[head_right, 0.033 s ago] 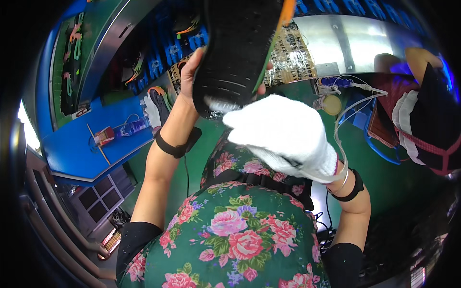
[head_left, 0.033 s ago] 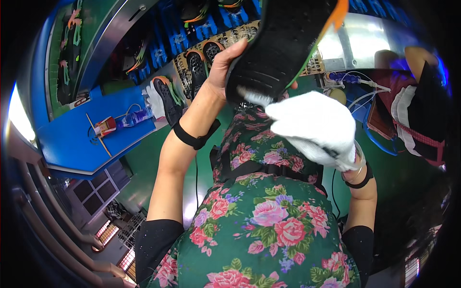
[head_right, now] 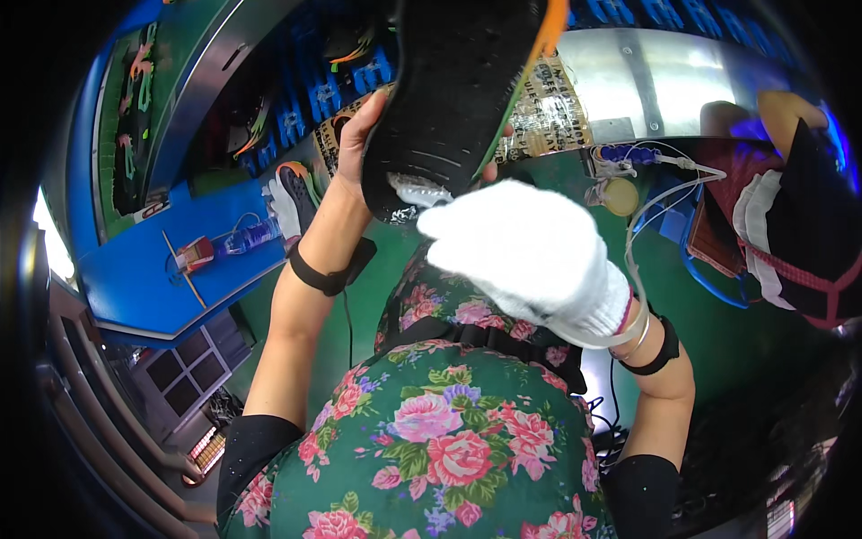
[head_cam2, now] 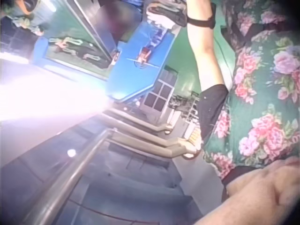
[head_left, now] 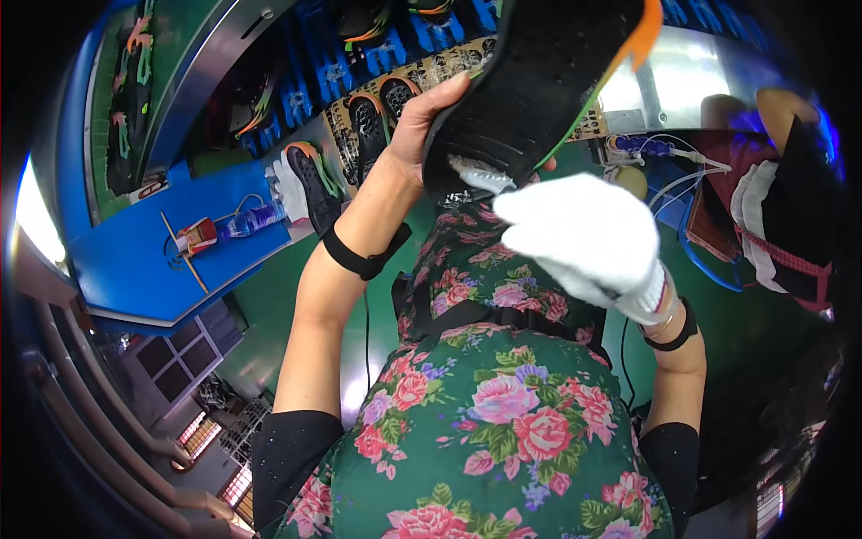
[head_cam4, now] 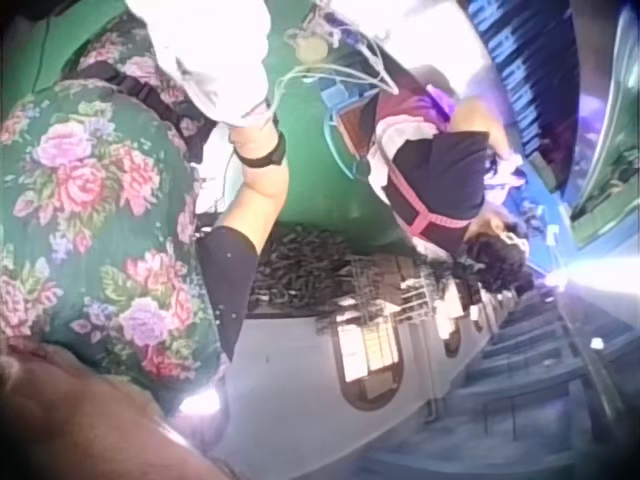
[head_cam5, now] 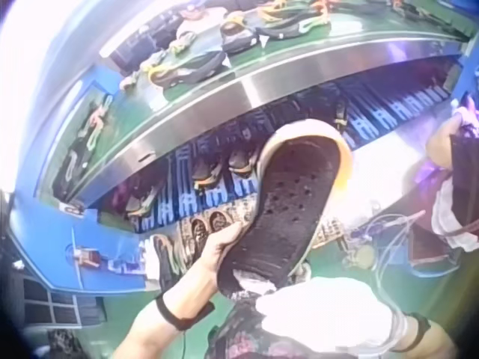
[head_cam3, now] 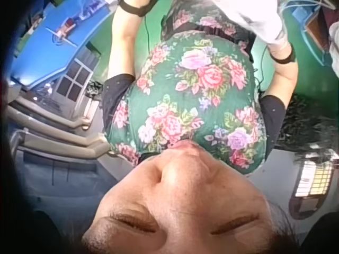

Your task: Apply adhesive or primer to the bottom edges and center of shoe soles using a brush.

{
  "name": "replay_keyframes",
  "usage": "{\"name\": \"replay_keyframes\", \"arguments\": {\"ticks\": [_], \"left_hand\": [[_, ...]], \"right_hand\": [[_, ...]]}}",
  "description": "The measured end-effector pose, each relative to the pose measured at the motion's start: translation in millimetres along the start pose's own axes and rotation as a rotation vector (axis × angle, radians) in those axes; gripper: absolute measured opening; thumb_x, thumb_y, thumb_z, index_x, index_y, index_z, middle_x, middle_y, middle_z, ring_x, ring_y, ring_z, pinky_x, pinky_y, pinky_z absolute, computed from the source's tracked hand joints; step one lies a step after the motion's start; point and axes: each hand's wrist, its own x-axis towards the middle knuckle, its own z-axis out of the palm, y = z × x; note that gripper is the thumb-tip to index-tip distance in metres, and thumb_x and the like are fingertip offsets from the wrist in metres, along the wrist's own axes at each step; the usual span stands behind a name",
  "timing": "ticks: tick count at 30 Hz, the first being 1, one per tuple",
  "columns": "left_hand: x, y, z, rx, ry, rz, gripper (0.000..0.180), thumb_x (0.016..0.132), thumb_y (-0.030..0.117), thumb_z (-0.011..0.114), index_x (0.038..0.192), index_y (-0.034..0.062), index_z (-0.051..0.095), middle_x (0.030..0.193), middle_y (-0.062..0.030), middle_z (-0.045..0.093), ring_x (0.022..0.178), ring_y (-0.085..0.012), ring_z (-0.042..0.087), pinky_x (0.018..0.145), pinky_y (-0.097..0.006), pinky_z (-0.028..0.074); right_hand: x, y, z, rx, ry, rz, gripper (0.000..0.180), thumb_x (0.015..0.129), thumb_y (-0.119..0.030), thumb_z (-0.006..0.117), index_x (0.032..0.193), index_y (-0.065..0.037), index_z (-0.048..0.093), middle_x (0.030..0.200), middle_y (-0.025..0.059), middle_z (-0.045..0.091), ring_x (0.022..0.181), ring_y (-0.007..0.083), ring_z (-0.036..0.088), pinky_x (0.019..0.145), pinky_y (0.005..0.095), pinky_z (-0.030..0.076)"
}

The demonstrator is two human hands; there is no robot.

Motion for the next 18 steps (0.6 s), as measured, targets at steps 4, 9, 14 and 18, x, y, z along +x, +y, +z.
{"name": "replay_keyframes", "arguments": {"ticks": [4,9,14,18], "left_hand": [[-5,11,1,0.199,0.208,-0.078,0.082,0.109,0.054,0.054,0.164,-0.0056,0.044,0.157,-0.0364,0.054,0.135,-0.0507,0.065,0.118,-0.06,0.052],[-6,17,2,-0.024,0.158,-0.093,0.05,0.11,0.027,0.062,0.145,-0.0085,0.064,0.136,-0.0258,0.074,0.119,-0.0328,0.078,0.108,-0.048,0.063],[-6,21,-2,-0.052,0.202,-0.125,0.047,0.109,0.026,0.065,0.142,-0.0067,0.067,0.132,-0.0238,0.077,0.115,-0.0308,0.079,0.106,-0.046,0.064],[-9,15,-6,-0.048,0.213,-0.112,0.057,0.112,0.035,0.058,0.151,-0.0061,0.058,0.14,-0.0272,0.072,0.121,-0.0386,0.076,0.109,-0.053,0.062]], "right_hand": [[2,-1,8,-0.129,-0.128,-0.204,0.033,0.089,-0.011,0.082,0.122,-0.008,0.081,0.124,0.007,0.082,0.11,0.0268,0.078,0.09,0.0388,0.064],[4,4,2,0.047,-0.01,-0.117,0.036,0.086,-0.006,0.082,0.121,-0.013,0.083,0.121,0.0075,0.083,0.102,0.028,0.08,0.085,0.0369,0.065],[10,7,2,0.124,-0.115,-0.124,0.031,0.084,-0.004,0.085,0.114,-0.01,0.084,0.119,0.0095,0.083,0.103,0.0286,0.08,0.089,0.0387,0.065],[15,14,10,0.175,0.079,0.094,0.025,0.08,-0.001,0.087,0.103,-0.009,0.086,0.112,0.011,0.085,0.102,0.029,0.081,0.089,0.0378,0.064]]}}
